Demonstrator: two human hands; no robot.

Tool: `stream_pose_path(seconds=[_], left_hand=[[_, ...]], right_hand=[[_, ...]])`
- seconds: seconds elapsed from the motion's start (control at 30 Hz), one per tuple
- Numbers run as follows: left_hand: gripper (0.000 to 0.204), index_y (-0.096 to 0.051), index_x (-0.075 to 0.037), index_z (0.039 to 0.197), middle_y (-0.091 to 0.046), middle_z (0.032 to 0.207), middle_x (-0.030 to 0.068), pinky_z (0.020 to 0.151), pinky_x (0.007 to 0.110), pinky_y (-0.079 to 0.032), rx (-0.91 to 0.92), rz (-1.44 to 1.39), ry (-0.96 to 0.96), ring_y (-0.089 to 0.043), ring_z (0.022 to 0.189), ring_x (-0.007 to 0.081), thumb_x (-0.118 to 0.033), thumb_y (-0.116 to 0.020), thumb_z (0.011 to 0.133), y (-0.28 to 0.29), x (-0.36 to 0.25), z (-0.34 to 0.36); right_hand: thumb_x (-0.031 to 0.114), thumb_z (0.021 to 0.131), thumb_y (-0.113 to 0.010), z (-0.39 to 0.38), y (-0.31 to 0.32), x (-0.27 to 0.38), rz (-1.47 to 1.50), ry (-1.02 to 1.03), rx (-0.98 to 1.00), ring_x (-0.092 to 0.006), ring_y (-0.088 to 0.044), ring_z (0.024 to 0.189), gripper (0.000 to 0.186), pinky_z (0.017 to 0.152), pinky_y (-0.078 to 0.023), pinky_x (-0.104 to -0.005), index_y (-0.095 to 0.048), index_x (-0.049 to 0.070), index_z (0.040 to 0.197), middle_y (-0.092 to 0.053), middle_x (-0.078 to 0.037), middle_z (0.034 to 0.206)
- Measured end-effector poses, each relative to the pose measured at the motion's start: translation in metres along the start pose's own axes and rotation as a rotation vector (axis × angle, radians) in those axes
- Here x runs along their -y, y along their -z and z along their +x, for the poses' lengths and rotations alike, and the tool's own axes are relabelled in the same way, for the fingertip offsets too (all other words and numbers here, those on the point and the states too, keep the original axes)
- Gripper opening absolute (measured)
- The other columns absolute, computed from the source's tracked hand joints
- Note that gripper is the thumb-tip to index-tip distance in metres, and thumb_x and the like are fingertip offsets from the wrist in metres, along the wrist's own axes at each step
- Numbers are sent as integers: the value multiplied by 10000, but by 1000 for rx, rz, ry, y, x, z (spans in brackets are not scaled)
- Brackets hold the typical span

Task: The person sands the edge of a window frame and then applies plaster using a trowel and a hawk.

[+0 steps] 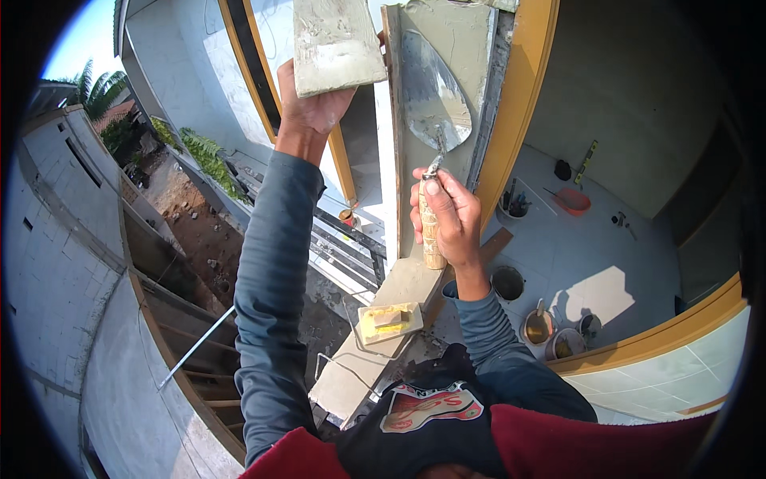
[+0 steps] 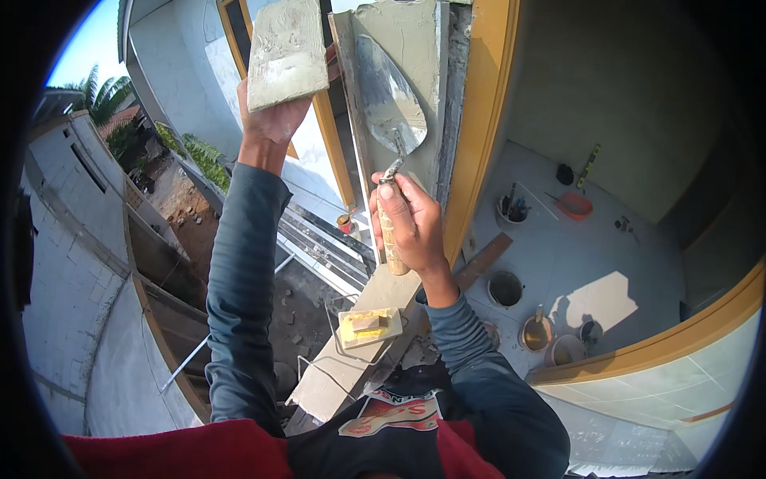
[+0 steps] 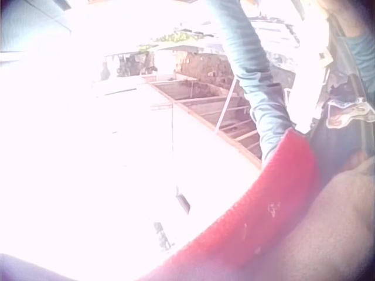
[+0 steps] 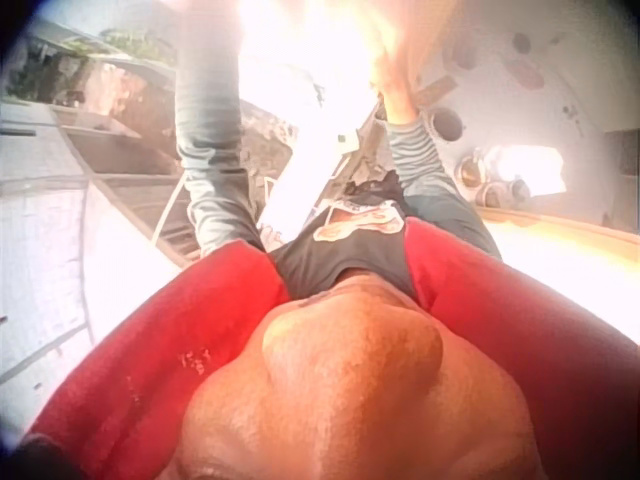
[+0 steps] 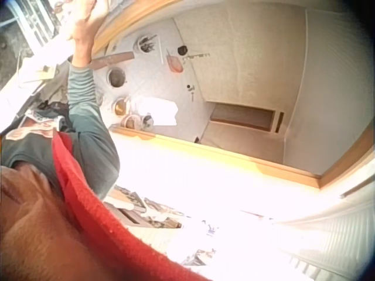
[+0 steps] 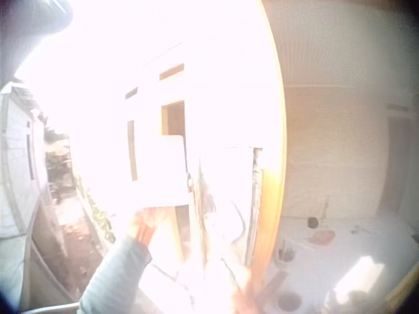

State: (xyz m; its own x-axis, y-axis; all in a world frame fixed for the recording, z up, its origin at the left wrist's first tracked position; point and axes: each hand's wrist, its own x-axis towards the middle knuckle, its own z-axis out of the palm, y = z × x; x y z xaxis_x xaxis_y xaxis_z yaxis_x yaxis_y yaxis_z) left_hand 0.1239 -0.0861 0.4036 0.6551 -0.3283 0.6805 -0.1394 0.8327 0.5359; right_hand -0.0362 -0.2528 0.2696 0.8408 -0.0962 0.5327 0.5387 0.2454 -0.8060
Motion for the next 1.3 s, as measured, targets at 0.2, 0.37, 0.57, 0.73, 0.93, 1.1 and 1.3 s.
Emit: stream_pose_path(seconds=[0.2, 0.37, 0.57, 0.73, 0.93, 1.1, 1.3], left_hand=[[512, -451, 38, 1417, -582, 1350, 215, 1006, 471, -533, 252, -235, 59, -633, 1171, 352, -244, -339, 1005, 19, -9, -2], [500, -466, 33, 1404, -597, 1329, 202, 973, 459, -550, -40, 34, 5, -651, 1142, 332, -246, -336, 1009, 4, -7, -3], [475, -485, 26, 1386, -616, 1305, 183, 941, 429, -566, -19, 10, 15, -665, 1117, 301, -237, -362, 1012, 7, -9, -3], [461, -502, 20, 1370, -630, 1288, 171, 937, 415, -569, -14, 38, 12, -667, 1116, 290, -240, -371, 1013, 6, -10, -5], [462, -507, 15, 1368, -631, 1288, 169, 930, 410, -575, 2, 24, 33, -666, 1127, 282, -251, -369, 1016, 8, -11, -6], [485, -492, 3, 1389, -625, 1293, 162, 953, 433, -557, -18, 50, 25, -663, 1117, 287, -263, -358, 1006, 2, -12, -7], [491, -490, 7, 1392, -626, 1286, 157, 961, 435, -551, -20, 25, 46, -661, 1117, 286, -255, -353, 999, 4, -12, -8]], right_hand=[[246, 1040, -531, -6, 2, 0, 12, -32, -50, -101, -555, 558, 357, 453, -462, -245, -573, -61, 1215, -596, -79, 831], [230, 1043, -533, -33, 1, 1, -12, 122, -193, -80, -548, 587, 345, 492, -453, -239, -561, -70, 1210, -582, -60, 827], [215, 1048, -524, -28, -1, -33, -37, 19, 3, -64, -538, 578, 323, 483, -448, -236, -570, -66, 1200, -608, -49, 836], [194, 1046, -526, -29, 2, -36, -63, -14, -80, -60, -540, 586, 311, 488, -450, -233, -571, -68, 1206, -602, -46, 811], [168, 1048, -514, -54, 1, -26, -95, 144, -167, -72, -550, 604, 319, 511, -458, -229, -560, -95, 1223, -597, -55, 813], [199, 1037, -554, -15, -11, 4, -88, 91, -49, -73, -566, 618, 331, 497, -466, -237, -579, -83, 1207, -610, -59, 807], [215, 1028, -575, -2, -21, 23, 29, -43, -63, -65, -559, 581, 326, 502, -491, -231, -590, -74, 1178, -606, -53, 799]])
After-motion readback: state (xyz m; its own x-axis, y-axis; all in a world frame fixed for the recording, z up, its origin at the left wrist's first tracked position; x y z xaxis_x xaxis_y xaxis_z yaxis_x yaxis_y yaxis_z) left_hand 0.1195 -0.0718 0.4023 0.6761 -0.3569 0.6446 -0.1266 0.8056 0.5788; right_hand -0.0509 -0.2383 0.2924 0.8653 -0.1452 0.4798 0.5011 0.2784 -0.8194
